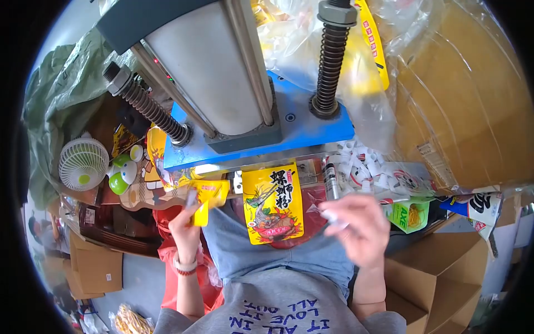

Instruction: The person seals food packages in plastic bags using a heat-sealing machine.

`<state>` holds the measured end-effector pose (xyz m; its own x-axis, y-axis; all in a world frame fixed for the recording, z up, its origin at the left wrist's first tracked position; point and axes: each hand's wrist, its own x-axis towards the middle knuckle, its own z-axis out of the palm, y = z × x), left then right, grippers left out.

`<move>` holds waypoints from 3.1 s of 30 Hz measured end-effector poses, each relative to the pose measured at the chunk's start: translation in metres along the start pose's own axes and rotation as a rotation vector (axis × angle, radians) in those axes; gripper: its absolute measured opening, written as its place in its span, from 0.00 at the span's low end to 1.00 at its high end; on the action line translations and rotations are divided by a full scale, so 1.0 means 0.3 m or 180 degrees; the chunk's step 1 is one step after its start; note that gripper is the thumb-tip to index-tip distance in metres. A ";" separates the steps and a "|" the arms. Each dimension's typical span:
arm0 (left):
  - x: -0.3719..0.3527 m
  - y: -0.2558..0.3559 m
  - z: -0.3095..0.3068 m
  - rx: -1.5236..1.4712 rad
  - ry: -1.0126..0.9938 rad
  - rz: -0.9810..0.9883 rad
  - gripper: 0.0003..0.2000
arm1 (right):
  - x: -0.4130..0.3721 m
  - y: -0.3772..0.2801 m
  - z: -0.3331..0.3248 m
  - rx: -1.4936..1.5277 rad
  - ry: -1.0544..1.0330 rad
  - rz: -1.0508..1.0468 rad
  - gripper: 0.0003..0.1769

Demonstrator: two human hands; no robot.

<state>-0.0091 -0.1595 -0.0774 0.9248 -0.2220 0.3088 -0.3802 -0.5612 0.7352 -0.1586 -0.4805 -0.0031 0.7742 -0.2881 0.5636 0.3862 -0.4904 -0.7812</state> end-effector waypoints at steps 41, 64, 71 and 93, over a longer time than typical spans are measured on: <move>0.009 -0.089 0.049 0.0330 -0.0122 0.0284 0.13 | -0.043 -0.020 0.078 -0.0381 0.0101 -0.0107 0.20; 0.121 0.183 0.353 -0.3344 -0.1532 -0.1875 0.12 | 0.068 0.082 -0.008 -0.2400 0.0239 0.0282 0.25; 0.163 0.180 0.283 -0.2201 -0.1986 -0.1703 0.14 | -0.049 0.229 0.029 -0.2818 -0.0934 0.0929 0.16; -0.063 0.270 -0.036 0.0263 -0.0372 0.2046 0.17 | 0.019 -0.067 0.185 -0.0242 -0.1176 -0.1466 0.15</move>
<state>-0.0574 -0.1923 -0.0172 0.5105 -0.6159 0.6001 -0.8595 -0.3462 0.3760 -0.1340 -0.4268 0.0010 0.6639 0.2670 0.6985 0.6973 -0.5586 -0.4492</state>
